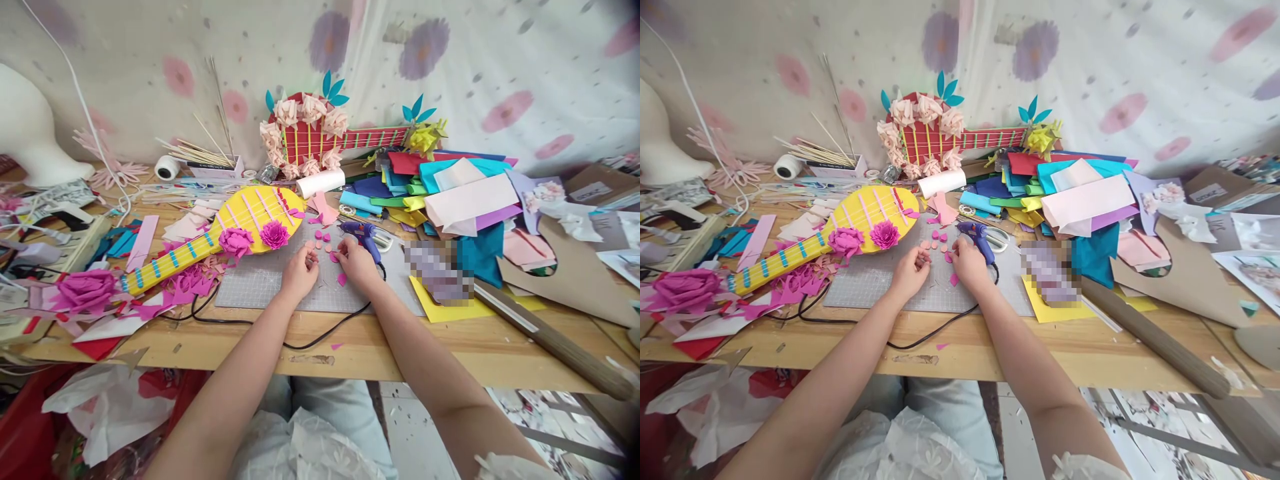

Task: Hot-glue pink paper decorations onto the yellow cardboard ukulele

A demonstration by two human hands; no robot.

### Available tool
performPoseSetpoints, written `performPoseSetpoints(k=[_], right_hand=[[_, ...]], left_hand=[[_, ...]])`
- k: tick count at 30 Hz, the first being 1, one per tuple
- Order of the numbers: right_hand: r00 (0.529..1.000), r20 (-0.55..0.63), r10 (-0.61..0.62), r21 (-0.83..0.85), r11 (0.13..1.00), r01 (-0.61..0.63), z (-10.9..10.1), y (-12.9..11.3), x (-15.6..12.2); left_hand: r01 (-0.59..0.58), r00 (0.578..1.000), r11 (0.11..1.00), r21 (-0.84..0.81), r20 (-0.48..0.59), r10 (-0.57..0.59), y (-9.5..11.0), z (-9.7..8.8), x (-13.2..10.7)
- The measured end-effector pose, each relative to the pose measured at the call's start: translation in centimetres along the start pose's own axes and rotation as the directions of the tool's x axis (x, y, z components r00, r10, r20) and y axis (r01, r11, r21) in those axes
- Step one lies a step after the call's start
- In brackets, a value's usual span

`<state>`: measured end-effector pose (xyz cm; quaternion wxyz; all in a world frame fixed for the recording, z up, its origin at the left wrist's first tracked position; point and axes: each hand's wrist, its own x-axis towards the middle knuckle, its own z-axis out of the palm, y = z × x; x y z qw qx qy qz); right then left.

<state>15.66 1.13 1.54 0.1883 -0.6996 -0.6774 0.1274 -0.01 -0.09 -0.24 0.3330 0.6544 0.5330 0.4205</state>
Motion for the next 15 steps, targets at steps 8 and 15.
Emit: performPoseSetpoints(k=[8,15], right_hand=[[0.999,-0.003,0.034,0.002,0.999,-0.034,-1.0,-0.5,-0.4],[0.999,-0.005,0.035,-0.090,0.995,-0.035,-1.7,-0.6,-0.5]], left_hand=[[0.022,1.000,1.000,0.020,0.011,-0.022,0.1,0.0,0.0],[0.020,1.000,0.999,0.037,0.012,-0.020,0.0,0.1,0.0]])
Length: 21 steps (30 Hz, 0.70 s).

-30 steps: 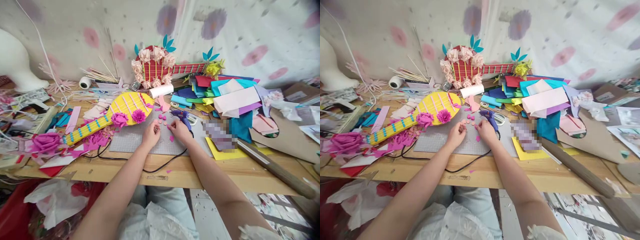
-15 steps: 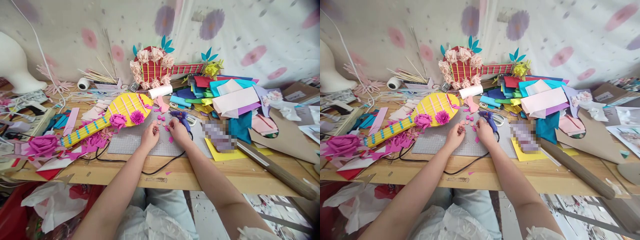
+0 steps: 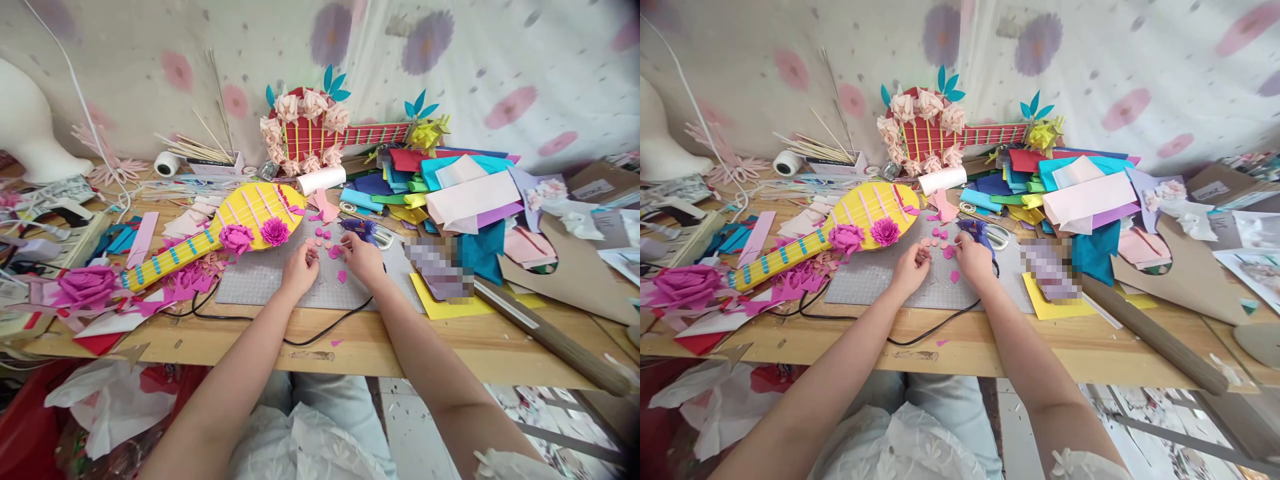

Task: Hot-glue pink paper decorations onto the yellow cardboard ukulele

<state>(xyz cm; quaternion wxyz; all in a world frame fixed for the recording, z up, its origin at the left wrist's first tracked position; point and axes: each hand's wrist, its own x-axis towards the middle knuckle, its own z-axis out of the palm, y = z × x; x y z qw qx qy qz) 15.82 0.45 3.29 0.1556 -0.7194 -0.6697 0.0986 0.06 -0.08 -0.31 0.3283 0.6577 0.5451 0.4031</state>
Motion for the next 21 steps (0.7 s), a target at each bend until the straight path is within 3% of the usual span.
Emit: performPoseSetpoints(k=[7,12,16,21], right_hand=[[0.998,-0.006,-0.066,0.058,0.996,0.066,0.0,0.2,0.1],[0.990,-0.009,-0.141,0.082,0.987,0.141,0.2,0.2,0.0],[0.984,-0.020,-0.177,0.099,0.979,0.178,0.2,0.3,0.1],[0.987,0.000,-0.160,0.066,0.985,0.160,0.2,0.1,0.0]], left_hand=[[-0.074,0.997,0.996,0.048,0.034,0.073,0.7,0.9,1.4],[-0.045,0.997,0.998,0.053,0.063,0.041,1.2,1.8,2.2],[0.026,1.000,0.997,0.070,-0.002,-0.026,1.1,1.8,2.3],[0.073,0.996,0.996,-0.048,-0.039,-0.075,0.7,1.6,2.1]])
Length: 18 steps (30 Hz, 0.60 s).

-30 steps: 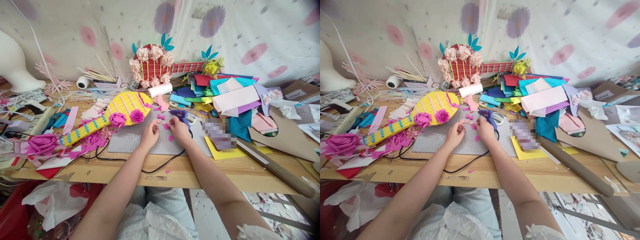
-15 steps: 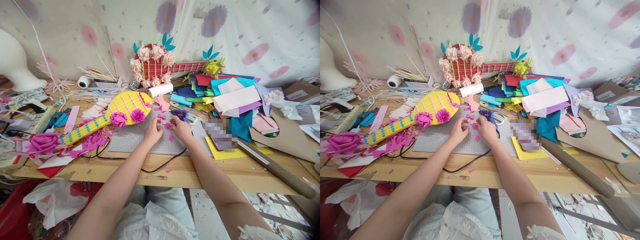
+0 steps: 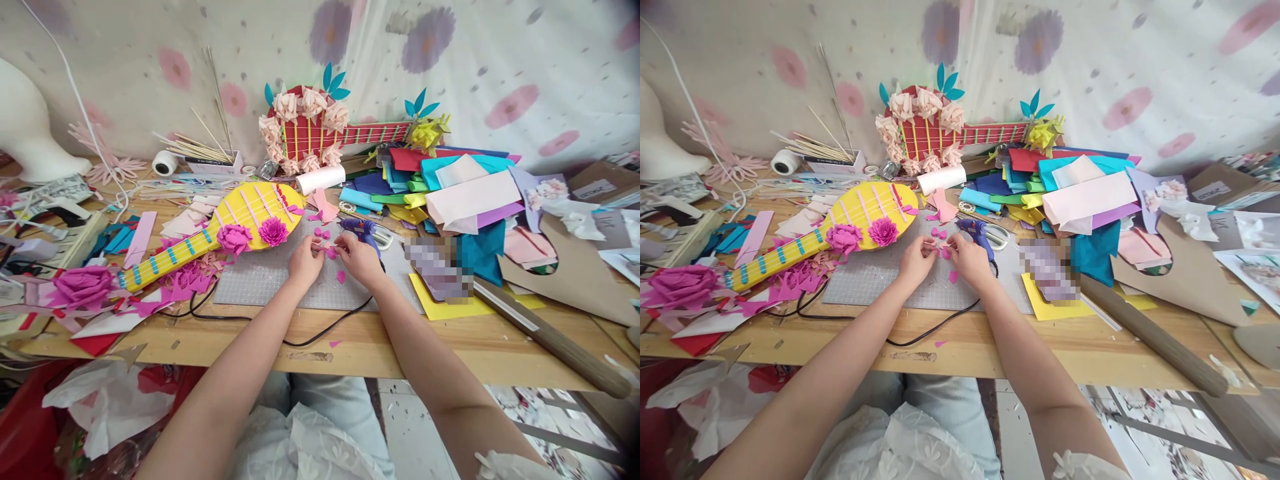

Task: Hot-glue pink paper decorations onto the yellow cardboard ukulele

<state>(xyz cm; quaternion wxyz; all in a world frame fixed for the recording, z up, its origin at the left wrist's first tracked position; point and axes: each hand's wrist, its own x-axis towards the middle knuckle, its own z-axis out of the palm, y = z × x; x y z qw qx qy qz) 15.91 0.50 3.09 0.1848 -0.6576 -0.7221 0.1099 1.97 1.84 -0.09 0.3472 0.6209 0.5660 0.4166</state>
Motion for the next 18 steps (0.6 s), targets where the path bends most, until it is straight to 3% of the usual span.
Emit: performPoseSetpoints(k=[4,7,10,15,18], right_hand=[[0.998,0.038,-0.049,-0.061,0.997,0.051,0.4,0.2,0.0],[0.996,0.026,-0.081,-0.051,0.995,0.082,0.5,0.8,0.0],[0.996,-0.013,-0.091,-0.023,0.996,0.091,0.1,1.5,-0.1],[0.996,-0.049,-0.069,0.027,0.997,0.071,-0.7,1.8,-0.2],[0.998,0.025,-0.055,0.089,0.995,0.052,-1.6,2.0,-0.4]], left_hand=[[0.098,0.995,0.961,-0.259,-0.007,-0.104,0.0,-0.1,-0.3],[0.241,0.968,0.861,-0.448,0.045,-0.248,0.4,-0.6,-0.5],[0.303,0.942,0.751,-0.587,0.068,-0.327,0.7,-1.1,-0.6],[0.317,0.930,0.663,-0.678,0.084,-0.359,0.8,-1.9,-0.8],[0.297,0.940,0.662,-0.688,0.086,-0.331,0.7,-2.1,-1.0]])
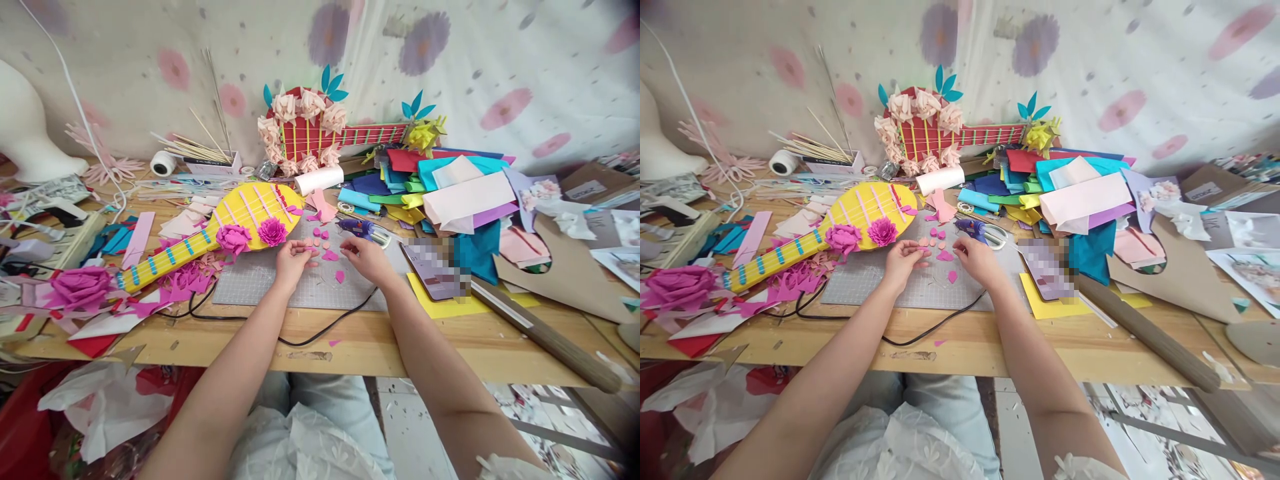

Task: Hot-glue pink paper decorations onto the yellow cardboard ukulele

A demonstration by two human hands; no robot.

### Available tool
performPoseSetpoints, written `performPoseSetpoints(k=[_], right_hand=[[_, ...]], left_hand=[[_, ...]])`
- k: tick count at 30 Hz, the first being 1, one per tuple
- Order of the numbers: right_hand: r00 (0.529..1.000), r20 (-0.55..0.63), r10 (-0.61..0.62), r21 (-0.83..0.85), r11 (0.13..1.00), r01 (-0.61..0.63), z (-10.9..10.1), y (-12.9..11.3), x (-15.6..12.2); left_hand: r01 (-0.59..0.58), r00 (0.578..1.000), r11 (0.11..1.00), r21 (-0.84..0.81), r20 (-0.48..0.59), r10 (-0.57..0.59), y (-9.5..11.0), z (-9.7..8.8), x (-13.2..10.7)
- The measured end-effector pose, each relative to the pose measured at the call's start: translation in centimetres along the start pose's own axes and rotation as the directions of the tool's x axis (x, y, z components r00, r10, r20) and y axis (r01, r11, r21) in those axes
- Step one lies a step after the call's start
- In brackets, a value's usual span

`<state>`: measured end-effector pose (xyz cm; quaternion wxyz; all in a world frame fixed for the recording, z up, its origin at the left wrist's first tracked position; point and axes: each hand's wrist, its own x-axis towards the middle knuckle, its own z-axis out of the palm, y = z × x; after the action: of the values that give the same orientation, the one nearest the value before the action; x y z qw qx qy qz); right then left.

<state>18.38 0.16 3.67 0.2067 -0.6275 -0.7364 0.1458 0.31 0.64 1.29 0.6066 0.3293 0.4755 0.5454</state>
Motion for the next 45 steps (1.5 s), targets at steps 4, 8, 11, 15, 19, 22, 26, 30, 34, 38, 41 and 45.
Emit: performPoseSetpoints(k=[4,8,11,15,19,22,26,30,34,38,41,45], right_hand=[[0.961,0.263,0.089,0.066,0.992,-0.110,-2.5,1.7,-0.6],[0.972,-0.014,0.234,-0.002,0.972,-0.234,-4.1,3.7,-0.3],[0.966,-0.189,0.178,-0.027,0.982,-0.186,-3.1,4.2,0.7],[0.958,-0.147,0.246,0.020,0.969,-0.246,-0.4,3.6,1.9],[0.920,-0.185,0.347,0.281,0.915,-0.289,0.1,3.1,1.6],[0.969,-0.047,0.242,0.547,0.818,-0.178,-0.8,2.4,0.7],[0.986,0.138,0.094,0.565,0.810,-0.157,-1.2,1.2,-0.5],[0.991,0.116,0.068,0.494,0.861,-0.117,-0.8,0.4,-0.7],[0.995,0.089,0.053,0.467,0.880,-0.089,-0.5,0.2,-0.6],[0.996,0.076,0.053,0.441,0.894,-0.082,-0.3,0.4,-0.4],[0.997,0.063,0.042,0.434,0.899,-0.065,0.0,0.6,-0.3],[0.999,0.051,-0.002,0.432,0.901,-0.020,0.0,0.7,-0.3]], left_hand=[[-0.031,0.999,1.000,0.000,0.040,0.031,-0.1,-0.3,-0.2],[-0.021,0.999,0.999,-0.031,0.028,0.022,-0.3,-0.3,-0.1],[-0.064,0.998,0.998,0.006,-0.024,0.064,-0.3,-0.2,-0.1],[-0.140,0.987,0.986,0.091,-0.062,0.146,-0.3,-0.2,-0.1],[-0.141,0.982,0.985,0.102,-0.114,0.152,-0.4,-0.3,0.0],[-0.138,0.976,0.987,0.082,-0.161,0.150,-0.6,-0.2,0.3],[-0.158,0.967,0.986,0.044,-0.194,0.164,-0.8,-0.2,0.4],[-0.151,0.967,0.988,0.034,-0.204,0.155,-0.7,-0.1,0.2],[-0.144,0.968,0.989,0.039,-0.202,0.149,-0.6,-0.1,0.1],[-0.150,0.968,0.988,0.048,-0.198,0.156,-0.7,-0.1,0.1],[-0.151,0.967,0.987,0.055,-0.197,0.159,-0.8,-0.2,0.2],[-0.156,0.967,0.986,0.053,-0.197,0.164,-0.8,-0.2,0.2]])
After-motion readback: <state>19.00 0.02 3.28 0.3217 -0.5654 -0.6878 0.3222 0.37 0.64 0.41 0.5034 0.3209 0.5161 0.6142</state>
